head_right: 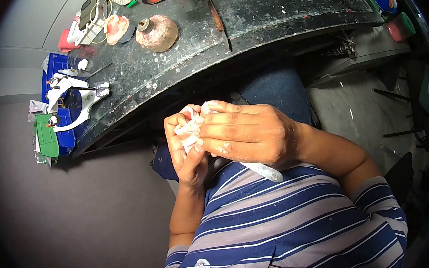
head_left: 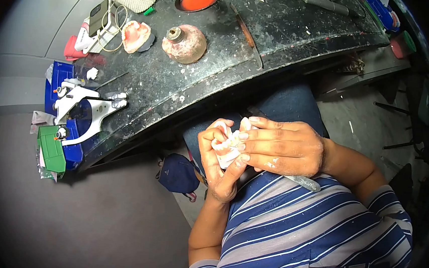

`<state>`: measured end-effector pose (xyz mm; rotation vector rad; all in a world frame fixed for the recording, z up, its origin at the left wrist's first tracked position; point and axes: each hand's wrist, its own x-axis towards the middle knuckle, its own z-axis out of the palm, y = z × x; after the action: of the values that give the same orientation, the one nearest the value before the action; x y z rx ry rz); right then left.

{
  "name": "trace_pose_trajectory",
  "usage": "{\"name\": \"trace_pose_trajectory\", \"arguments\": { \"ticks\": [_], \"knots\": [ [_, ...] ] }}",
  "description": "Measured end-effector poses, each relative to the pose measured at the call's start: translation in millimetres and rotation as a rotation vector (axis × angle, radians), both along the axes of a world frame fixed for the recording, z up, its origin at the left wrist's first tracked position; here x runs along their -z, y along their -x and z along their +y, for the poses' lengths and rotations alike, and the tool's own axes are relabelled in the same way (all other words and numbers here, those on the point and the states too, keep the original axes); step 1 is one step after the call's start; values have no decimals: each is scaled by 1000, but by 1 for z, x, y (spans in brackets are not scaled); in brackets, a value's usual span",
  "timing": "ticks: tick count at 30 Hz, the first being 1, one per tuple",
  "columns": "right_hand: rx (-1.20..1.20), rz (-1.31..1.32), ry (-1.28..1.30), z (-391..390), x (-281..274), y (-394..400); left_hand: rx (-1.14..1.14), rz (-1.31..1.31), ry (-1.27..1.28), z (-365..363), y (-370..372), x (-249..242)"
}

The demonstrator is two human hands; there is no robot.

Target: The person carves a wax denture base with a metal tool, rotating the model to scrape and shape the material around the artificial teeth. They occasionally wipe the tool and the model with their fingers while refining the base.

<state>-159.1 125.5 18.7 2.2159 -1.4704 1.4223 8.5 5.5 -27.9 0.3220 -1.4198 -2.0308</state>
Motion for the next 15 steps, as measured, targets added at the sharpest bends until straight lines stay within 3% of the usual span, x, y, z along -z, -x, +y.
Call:
{"name": "trace_pose_trajectory", "arguments": {
  "ticks": [15],
  "knots": [
    [20,22,-1,-1,-2,-1,6,0,-17,0,1,0]
  ]
}}
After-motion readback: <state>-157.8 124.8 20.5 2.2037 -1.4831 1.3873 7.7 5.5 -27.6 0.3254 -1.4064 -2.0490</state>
